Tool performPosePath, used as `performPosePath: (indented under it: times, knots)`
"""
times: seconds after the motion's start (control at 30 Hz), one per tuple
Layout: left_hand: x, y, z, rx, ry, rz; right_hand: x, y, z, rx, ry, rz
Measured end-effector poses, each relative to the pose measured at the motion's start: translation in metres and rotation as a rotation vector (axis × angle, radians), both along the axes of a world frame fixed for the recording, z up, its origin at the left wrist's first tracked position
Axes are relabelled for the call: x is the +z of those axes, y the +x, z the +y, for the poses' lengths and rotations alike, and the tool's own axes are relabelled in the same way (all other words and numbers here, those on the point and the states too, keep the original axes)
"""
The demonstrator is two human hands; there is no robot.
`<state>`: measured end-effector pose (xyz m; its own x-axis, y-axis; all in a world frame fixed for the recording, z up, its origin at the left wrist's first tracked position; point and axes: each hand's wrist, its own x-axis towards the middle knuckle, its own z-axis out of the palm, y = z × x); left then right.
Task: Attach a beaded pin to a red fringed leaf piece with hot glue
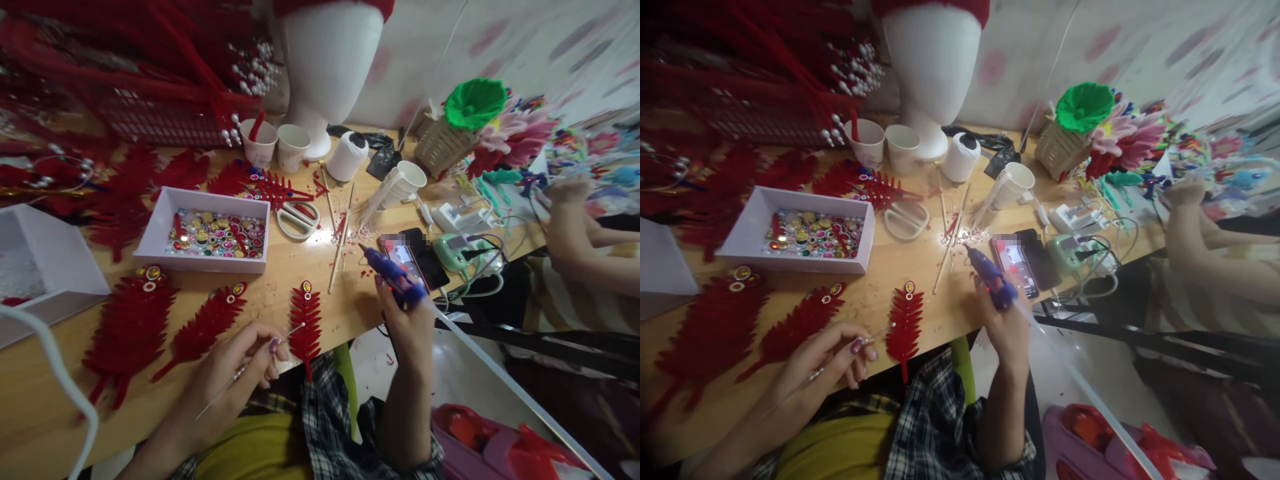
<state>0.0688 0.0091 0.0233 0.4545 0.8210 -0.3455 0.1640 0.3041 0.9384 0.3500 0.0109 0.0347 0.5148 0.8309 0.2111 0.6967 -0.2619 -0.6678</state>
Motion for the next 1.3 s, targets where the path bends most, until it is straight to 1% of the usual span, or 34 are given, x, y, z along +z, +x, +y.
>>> performPosePath:
  times: [0.07, 0.17, 0.2, 0.27, 0.37, 0.57, 0.67, 0.77, 0.97, 1.1, 1.3]
  knots:
    - [0.001, 0.000, 0.001, -0.057, 0.035, 0.029, 0.010, 0.001, -0.018, 0.141, -0.004, 0.069]
    - [0.003, -0.001, 0.004, -0.129, 0.093, 0.058, 0.025, -0.006, -0.037, 0.498, -0.083, 0.032]
    - [0.003, -0.001, 0.004, -0.144, 0.110, 0.060, 0.028, -0.009, -0.039, 0.577, -0.112, -0.002]
    - [0.004, -0.001, 0.005, -0.155, 0.131, 0.070, 0.030, -0.017, -0.039, 0.642, -0.140, -0.072]
    - [0.005, 0.000, 0.006, -0.185, 0.138, 0.072, 0.026, -0.023, -0.033, 0.664, -0.138, -0.122]
    - [0.005, 0.001, 0.009, -0.252, 0.150, 0.101, 0.021, -0.026, -0.026, 0.665, -0.207, -0.195]
    - [0.003, 0.000, 0.009, -0.294, 0.165, 0.124, 0.020, -0.027, -0.024, 0.672, -0.210, -0.196]
    - [0.003, -0.001, 0.009, -0.321, 0.186, 0.133, 0.019, -0.030, -0.023, 0.651, -0.213, -0.192]
    - [0.008, 0.001, 0.012, -0.399, 0.220, 0.202, 0.019, -0.032, -0.023, 0.632, -0.229, -0.206]
    - [0.009, 0.002, 0.014, -0.405, 0.210, 0.205, 0.021, -0.033, -0.024, 0.628, -0.236, -0.200]
    - [0.008, 0.002, 0.014, -0.417, 0.196, 0.222, 0.022, -0.033, -0.026, 0.634, -0.254, -0.199]
